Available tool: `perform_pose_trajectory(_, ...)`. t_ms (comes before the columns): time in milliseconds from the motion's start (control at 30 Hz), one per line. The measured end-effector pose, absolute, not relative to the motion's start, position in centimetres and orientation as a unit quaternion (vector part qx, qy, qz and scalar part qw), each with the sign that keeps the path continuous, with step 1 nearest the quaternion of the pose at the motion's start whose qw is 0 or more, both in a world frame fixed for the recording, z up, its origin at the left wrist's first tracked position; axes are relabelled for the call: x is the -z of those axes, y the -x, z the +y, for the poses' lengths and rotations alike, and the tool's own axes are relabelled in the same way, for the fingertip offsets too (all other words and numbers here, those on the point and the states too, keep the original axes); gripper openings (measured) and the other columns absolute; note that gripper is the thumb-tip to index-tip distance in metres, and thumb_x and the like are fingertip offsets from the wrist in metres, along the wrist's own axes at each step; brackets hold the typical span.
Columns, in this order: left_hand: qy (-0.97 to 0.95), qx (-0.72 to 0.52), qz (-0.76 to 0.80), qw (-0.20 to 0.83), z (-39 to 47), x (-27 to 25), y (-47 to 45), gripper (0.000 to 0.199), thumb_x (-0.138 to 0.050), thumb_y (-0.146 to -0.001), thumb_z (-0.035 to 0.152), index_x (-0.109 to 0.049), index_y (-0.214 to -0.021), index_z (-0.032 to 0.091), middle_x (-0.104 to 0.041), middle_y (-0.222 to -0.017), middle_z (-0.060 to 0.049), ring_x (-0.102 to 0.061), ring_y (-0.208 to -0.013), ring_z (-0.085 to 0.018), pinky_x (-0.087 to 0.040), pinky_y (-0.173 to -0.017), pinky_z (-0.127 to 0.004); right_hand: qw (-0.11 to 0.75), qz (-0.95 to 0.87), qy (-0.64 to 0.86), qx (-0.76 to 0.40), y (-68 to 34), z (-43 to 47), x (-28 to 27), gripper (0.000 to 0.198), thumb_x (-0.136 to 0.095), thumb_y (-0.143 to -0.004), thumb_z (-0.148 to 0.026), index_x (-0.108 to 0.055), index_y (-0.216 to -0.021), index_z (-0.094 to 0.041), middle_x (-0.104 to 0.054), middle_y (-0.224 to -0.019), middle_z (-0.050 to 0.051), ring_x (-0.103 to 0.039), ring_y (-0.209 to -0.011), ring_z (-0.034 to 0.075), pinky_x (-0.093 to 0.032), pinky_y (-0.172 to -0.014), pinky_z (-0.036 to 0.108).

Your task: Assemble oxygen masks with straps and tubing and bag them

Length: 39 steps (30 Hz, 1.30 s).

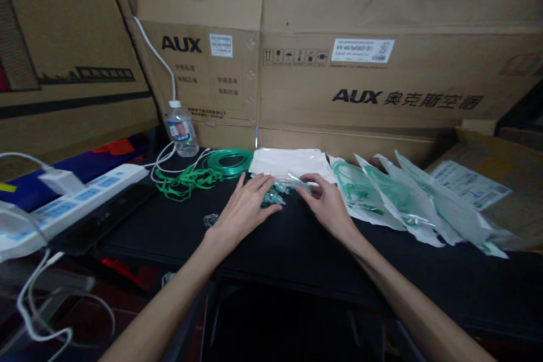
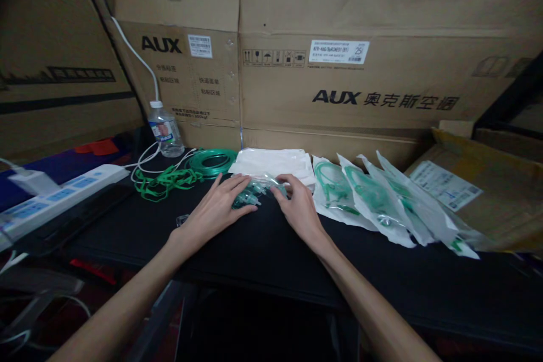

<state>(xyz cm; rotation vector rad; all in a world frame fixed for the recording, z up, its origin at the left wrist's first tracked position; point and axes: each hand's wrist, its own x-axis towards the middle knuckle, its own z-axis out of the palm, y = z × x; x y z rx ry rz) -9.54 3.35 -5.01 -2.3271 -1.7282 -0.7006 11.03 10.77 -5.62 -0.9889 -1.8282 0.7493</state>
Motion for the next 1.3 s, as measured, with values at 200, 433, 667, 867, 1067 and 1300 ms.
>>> perform_pose_trajectory(200,0.765,0.239,-0.591,0.086,0.3,3.9,11.0,0.081,-0.071,-0.088,0.057,-0.043,-0.154,0.017,-0.047,-0.160,-0.017,-0.038,-0.152,-0.030,-0.019,-0.126,-0.060,0.489,-0.622,0.405,-0.458,-13.9,6.7,4.9,0.038,-0.074,-0.085,-0.052,-0.067,-0.106,-0.022,-0.071,-0.113,0.009,-0.074,-0.098,0.029,-0.061,-0.089,0.051)
perform_pose_trajectory(433,0.744,0.285,-0.603,0.026,-6.1,6.0,19.9,0.062,-0.060,-0.092,0.065,-0.060,-0.142,0.029,-0.062,-0.148,-0.006,-0.056,-0.138,-0.029,-0.044,-0.118,-0.049,0.423,-0.424,0.341,-0.724,-16.3,1.7,5.7,0.029,-0.076,-0.089,-0.039,-0.075,-0.110,-0.020,-0.074,-0.113,0.009,-0.075,-0.102,0.031,-0.063,-0.089,0.046)
perform_pose_trajectory(667,0.730,0.283,-0.622,-0.017,-6.3,7.9,20.1,0.056,-0.050,-0.099,0.064,-0.065,-0.138,0.026,-0.070,-0.138,-0.004,-0.068,-0.124,-0.028,-0.052,-0.111,-0.045,0.415,-0.456,0.325,-0.717,-16.3,0.8,5.7,0.029,-0.076,-0.090,-0.042,-0.076,-0.111,-0.022,-0.074,-0.110,0.008,-0.074,-0.099,0.028,-0.062,-0.081,0.039)
perform_pose_trajectory(867,0.744,0.284,-0.605,-0.008,-5.6,7.3,19.1,0.053,-0.051,-0.098,0.064,-0.072,-0.128,0.026,-0.075,-0.128,-0.005,-0.071,-0.117,-0.027,-0.057,-0.105,-0.044,0.409,-0.477,0.312,-0.713,-16.3,0.6,5.7,0.026,-0.073,-0.093,-0.039,-0.075,-0.114,-0.023,-0.074,-0.111,0.007,-0.073,-0.103,0.027,-0.060,-0.084,0.038)
perform_pose_trajectory(1067,0.783,0.268,-0.560,0.033,-4.3,6.7,18.0,0.038,-0.053,-0.101,0.054,-0.078,-0.115,0.029,-0.075,-0.123,-0.005,-0.068,-0.114,-0.025,-0.058,-0.100,-0.042,0.401,-0.489,0.307,-0.711,-16.6,0.5,5.9,0.029,-0.073,-0.093,-0.040,-0.074,-0.117,-0.023,-0.075,-0.105,0.007,-0.072,-0.100,0.025,-0.059,-0.082,0.036)
perform_pose_trajectory(1300,0.781,0.255,-0.568,0.043,-3.6,6.3,16.4,0.034,-0.050,-0.104,0.047,-0.078,-0.103,0.027,-0.076,-0.108,-0.004,-0.070,-0.100,-0.023,-0.058,-0.092,-0.038,0.395,-0.500,0.300,-0.709,-16.6,0.4,5.8,0.030,-0.073,-0.094,-0.041,-0.073,-0.117,-0.023,-0.075,-0.107,0.007,-0.072,-0.098,0.025,-0.059,-0.082,0.037)
